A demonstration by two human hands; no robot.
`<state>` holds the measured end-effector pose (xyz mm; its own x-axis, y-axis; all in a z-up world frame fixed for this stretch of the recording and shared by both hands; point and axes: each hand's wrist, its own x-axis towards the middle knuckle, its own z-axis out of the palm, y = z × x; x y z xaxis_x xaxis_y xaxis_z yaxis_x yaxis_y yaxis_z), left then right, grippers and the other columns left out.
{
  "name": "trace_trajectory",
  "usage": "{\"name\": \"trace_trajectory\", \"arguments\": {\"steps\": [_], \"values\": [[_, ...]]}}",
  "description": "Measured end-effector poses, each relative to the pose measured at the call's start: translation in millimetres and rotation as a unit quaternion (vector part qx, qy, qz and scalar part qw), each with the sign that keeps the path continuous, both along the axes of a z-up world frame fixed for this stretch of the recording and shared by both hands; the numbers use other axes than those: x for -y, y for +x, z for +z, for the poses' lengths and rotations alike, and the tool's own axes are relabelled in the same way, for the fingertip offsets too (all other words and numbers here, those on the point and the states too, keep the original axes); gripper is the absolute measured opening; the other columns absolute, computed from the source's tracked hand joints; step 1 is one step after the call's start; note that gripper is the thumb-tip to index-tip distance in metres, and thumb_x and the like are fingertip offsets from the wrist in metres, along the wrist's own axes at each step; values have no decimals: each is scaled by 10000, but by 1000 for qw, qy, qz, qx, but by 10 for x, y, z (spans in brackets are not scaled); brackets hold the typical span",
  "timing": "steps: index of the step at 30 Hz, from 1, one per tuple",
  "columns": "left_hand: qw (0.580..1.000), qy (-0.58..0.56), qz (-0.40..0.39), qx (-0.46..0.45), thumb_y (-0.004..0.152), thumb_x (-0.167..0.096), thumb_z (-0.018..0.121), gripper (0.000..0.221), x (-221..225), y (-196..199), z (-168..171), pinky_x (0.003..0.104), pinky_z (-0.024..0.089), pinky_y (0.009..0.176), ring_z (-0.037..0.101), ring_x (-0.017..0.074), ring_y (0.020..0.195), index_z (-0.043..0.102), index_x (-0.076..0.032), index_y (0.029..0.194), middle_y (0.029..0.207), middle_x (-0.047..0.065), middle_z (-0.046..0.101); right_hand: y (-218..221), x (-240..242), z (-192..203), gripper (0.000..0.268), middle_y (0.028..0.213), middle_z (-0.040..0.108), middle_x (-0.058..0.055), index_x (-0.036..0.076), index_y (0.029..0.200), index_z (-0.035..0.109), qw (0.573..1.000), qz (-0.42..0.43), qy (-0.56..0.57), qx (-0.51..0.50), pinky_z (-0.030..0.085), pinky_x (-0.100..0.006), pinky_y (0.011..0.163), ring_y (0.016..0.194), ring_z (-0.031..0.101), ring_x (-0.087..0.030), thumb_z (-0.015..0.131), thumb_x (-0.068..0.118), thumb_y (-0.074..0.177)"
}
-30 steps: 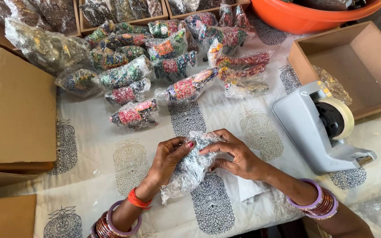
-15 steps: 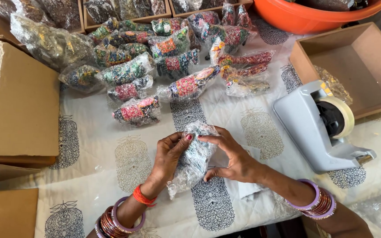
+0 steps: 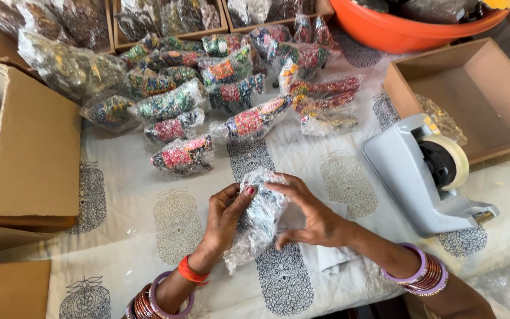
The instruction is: Wrap small animal figurines in bubble wrap and secure them with tape before placing them in boxes.
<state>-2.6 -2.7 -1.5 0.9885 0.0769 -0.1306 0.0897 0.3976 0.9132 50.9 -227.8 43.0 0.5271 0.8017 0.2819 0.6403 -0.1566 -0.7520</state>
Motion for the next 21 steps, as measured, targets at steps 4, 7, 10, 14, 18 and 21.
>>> {"name": "trace_trajectory", "arguments": {"steps": [4,7,10,14,18,21], "values": [[998,-63,5,-8,972,-153,689,343,-106,40,101,270,585,827,701,118,910,646,85,1215,1057,101,764,55,77,22,1053,1700,214,-152,119,1612,234,947,38,194,-254,337,-493,1238,1532,314,-325,870,387,817],[1000,4,3,7,919,-102,729,403,-97,34,83,268,578,819,705,128,921,628,48,1279,1059,128,767,95,50,-7,1034,1609,369,-132,84,1608,228,943,-42,177,-278,480,-434,1104,1398,455,-270,851,297,811],[999,48,-2,15,891,-101,737,462,-33,3,287,282,602,818,717,126,937,598,15,1316,1075,131,773,112,58,-132,857,1359,546,-93,106,1533,350,895,-52,200,-395,527,-352,1063,1216,597,-188,839,164,831],[997,68,-14,18,886,-120,742,499,-44,18,301,279,610,850,717,120,962,583,16,1339,1092,128,770,217,196,-533,300,1118,700,-105,-37,1179,660,896,-62,215,-384,570,-355,1015,1076,689,-178,809,31,927],[986,155,-51,17,869,-148,770,538,-68,27,285,273,624,838,724,112,938,591,18,1348,1062,111,777,214,168,-398,132,983,700,-58,-27,988,709,872,-131,296,-368,578,-304,861,928,675,-122,794,-39,887],[973,213,-83,-3,859,-158,789,537,-67,11,292,260,602,746,694,101,835,613,5,1340,951,94,764,227,182,-373,169,967,698,-55,-21,1011,704,851,-173,303,-392,575,-268,784,883,667,-102,778,-65,865]]}}
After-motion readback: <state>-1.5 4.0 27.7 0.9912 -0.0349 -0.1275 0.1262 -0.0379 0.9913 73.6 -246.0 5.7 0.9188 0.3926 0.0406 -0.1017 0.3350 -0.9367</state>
